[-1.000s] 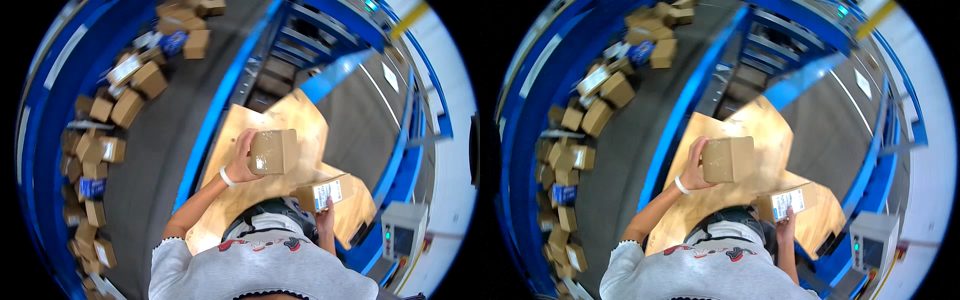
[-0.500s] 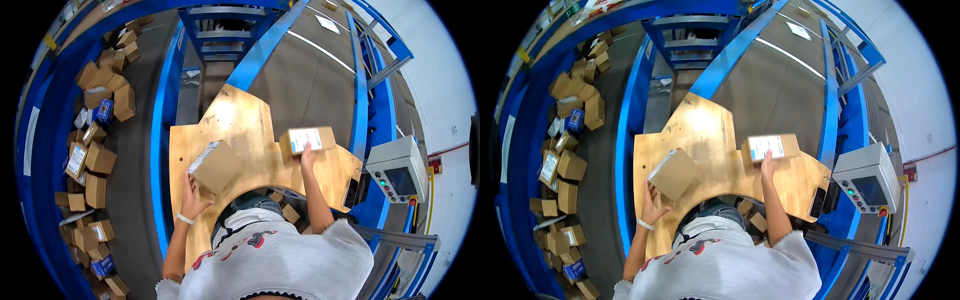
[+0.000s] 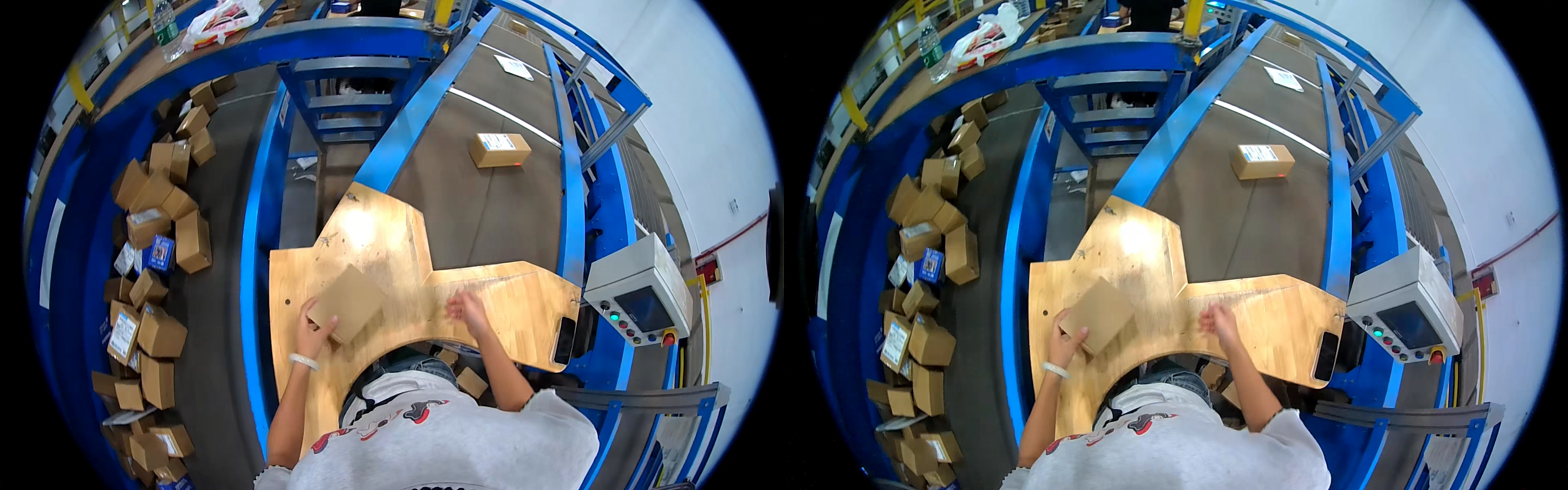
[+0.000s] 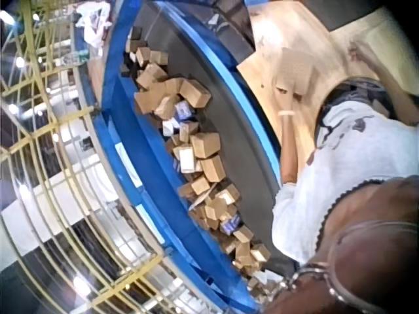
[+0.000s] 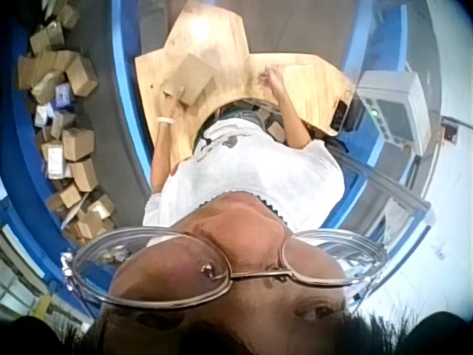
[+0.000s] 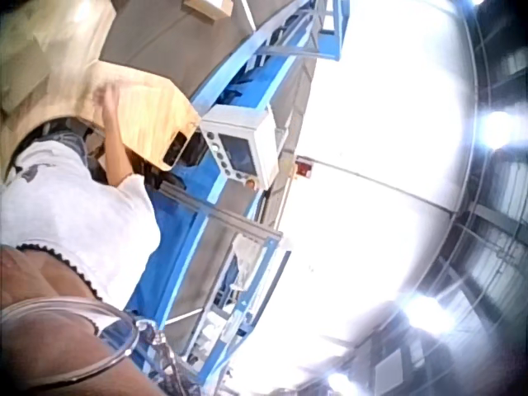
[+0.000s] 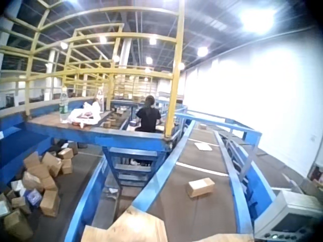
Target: The person stands at a conveyor belt in a warehouse, picking up cardboard boxes and envelopes. They place the items onto a wooden scanning station to read labels, then transfer them to a secondary conveyor belt. The process is repetitive, involving handling various package sizes and types.
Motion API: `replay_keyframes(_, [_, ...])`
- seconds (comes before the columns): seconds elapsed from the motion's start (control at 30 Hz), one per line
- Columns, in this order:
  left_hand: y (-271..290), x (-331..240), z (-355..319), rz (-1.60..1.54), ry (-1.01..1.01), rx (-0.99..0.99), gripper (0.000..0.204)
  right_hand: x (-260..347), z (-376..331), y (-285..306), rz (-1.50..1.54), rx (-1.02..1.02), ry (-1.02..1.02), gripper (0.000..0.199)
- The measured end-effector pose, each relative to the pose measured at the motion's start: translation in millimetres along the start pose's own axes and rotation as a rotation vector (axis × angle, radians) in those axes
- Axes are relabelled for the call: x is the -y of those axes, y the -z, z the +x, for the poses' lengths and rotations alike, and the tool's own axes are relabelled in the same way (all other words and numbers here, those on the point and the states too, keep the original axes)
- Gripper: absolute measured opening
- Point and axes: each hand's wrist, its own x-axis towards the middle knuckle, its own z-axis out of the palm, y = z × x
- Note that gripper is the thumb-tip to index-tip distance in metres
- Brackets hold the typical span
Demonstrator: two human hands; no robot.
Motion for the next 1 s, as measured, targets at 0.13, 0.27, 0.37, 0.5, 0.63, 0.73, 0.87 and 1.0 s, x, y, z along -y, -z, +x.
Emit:
replay_keyframes(0.13, [-56, -71, 31, 0.436, -0.403, 0.107, 0.07, 43, -67, -36, 0.162, 0.119, -0.206, 0.037])
replay_keyframes(0.27, [-125, -79, 54, 0.574, -0.618, 0.412, 0.08, 79, -95, -74, 0.341, 0.101, -0.366, 0.052])
replay_keyframes(0.37, [-162, -104, 95, 0.354, -0.623, 0.662, 0.079, 93, -65, -89, 0.395, 0.012, -0.245, 0.057])
replay_keyframes(0.5, [-162, -120, 157, 0.087, -0.431, 0.669, 0.069, 90, 18, -90, 0.422, -0.02, -0.106, 0.059])
replay_keyframes(0.63, [-122, -89, 164, 0.042, -0.188, 0.536, 0.056, 85, 131, -19, 0.458, -0.046, 0.018, 0.061])
replay_keyframes(0.73, [-64, -87, 153, -0.107, -0.021, 0.293, 0.05, 143, 239, 44, 0.387, -0.148, -0.106, 0.065])
replay_keyframes(0.87, [53, -64, 125, -0.264, -0.053, -0.236, 0.043, 203, 347, 35, 0.245, -0.333, -0.071, 0.053])
replay_keyframes(1.0, [170, -44, 94, -0.273, 0.039, -0.796, 0.039, 215, 448, -50, -0.364, -0.463, 0.596, 0.041])
